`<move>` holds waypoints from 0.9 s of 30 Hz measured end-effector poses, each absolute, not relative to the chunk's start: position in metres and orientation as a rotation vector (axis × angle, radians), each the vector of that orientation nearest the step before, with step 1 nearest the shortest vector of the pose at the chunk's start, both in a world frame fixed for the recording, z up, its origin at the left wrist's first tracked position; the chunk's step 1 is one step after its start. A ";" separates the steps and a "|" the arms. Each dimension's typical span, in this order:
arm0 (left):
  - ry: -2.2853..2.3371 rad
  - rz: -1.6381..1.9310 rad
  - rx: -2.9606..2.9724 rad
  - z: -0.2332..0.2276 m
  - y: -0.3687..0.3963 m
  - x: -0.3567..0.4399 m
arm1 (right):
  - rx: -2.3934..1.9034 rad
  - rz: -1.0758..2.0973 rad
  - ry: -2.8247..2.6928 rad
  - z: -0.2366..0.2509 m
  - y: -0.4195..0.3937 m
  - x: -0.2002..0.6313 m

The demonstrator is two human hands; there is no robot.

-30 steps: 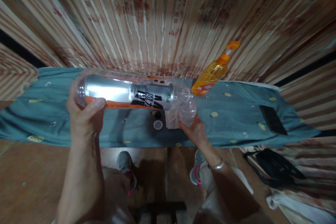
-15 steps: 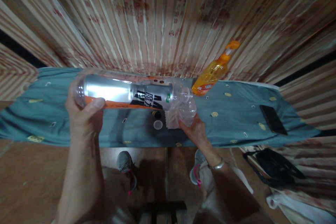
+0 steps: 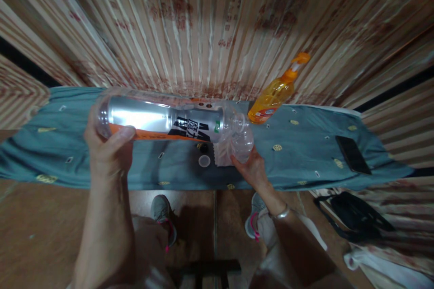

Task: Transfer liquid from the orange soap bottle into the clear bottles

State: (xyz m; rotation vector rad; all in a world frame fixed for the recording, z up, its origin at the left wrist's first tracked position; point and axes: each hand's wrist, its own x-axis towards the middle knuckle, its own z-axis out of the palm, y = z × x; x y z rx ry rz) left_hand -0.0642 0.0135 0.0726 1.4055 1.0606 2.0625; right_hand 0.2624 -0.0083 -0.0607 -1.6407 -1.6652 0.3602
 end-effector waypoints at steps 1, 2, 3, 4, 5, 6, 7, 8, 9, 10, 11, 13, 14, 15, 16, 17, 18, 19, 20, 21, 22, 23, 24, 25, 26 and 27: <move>1.072 2.061 1.401 0.073 0.013 -0.064 | -1.642 0.359 -1.666 -0.061 -0.008 0.262; 1.082 2.065 1.401 0.073 0.013 -0.064 | -1.642 0.355 -1.666 -0.061 -0.008 0.262; 1.086 2.075 1.404 0.074 0.012 -0.063 | -1.641 0.352 -1.668 -0.061 -0.008 0.262; 1.089 2.076 1.417 0.075 0.010 -0.062 | -1.643 0.351 -1.668 -0.060 -0.008 0.262; 1.088 2.067 1.441 0.075 0.009 -0.062 | -1.646 0.350 -1.667 -0.059 -0.008 0.262; 1.093 2.052 1.469 0.076 0.007 -0.061 | -1.650 0.351 -1.665 -0.059 -0.008 0.262; 1.108 1.997 1.511 0.077 0.005 -0.061 | -1.656 0.358 -1.664 -0.058 -0.008 0.261; 1.116 1.962 1.545 0.077 0.003 -0.061 | -1.661 0.368 -1.663 -0.058 -0.008 0.261; 1.115 1.938 1.574 0.078 0.001 -0.060 | -1.665 0.379 -1.660 -0.057 -0.009 0.261; 1.110 1.920 1.596 0.078 0.000 -0.060 | -1.667 0.389 -1.655 -0.057 -0.009 0.262; 1.101 1.920 1.611 0.078 -0.001 -0.060 | -1.667 0.395 -1.649 -0.058 -0.009 0.262; 1.095 1.919 1.629 0.079 -0.001 -0.060 | -1.663 0.390 -1.638 -0.059 -0.009 0.262; 1.096 1.920 1.630 0.079 -0.001 -0.060 | -1.661 0.379 -1.636 -0.060 -0.009 0.262; 1.101 1.921 1.625 0.079 -0.001 -0.059 | -1.658 0.368 -1.636 -0.061 -0.009 0.262; 1.105 1.924 1.615 0.079 -0.001 -0.059 | -1.656 0.358 -1.638 -0.061 -0.008 0.262; 1.109 1.927 1.603 0.080 -0.001 -0.059 | -1.653 0.352 -1.642 -0.060 -0.008 0.261; 1.109 1.930 1.591 0.080 -0.001 -0.058 | -1.650 0.351 -1.647 -0.060 -0.008 0.261; 1.108 1.931 1.585 0.080 -0.001 -0.058 | -1.645 0.354 -1.653 -0.059 -0.008 0.261; 1.105 1.931 1.585 0.081 -0.001 -0.057 | -1.638 0.358 -1.661 -0.058 -0.009 0.261; 1.099 1.931 1.590 0.081 -0.002 -0.057 | -1.632 0.361 -1.669 -0.057 -0.009 0.261; 1.090 1.930 1.596 0.081 -0.002 -0.057 | -1.628 0.361 -1.672 -0.056 -0.009 0.260; 1.082 1.929 1.598 0.081 -0.002 -0.057 | -1.628 0.357 -1.671 -0.056 -0.009 0.260; 1.081 1.925 1.596 0.080 -0.002 -0.057 | -1.631 0.347 -1.666 -0.056 -0.010 0.260; 1.089 1.919 1.588 0.080 -0.002 -0.057 | -1.638 0.336 -1.658 -0.056 -0.010 0.260; 1.099 1.928 1.571 0.080 -0.001 -0.058 | -1.645 0.328 -1.651 -0.057 -0.010 0.259; 1.110 1.944 1.545 0.080 0.001 -0.058 | -1.649 0.326 -1.646 -0.058 -0.010 0.259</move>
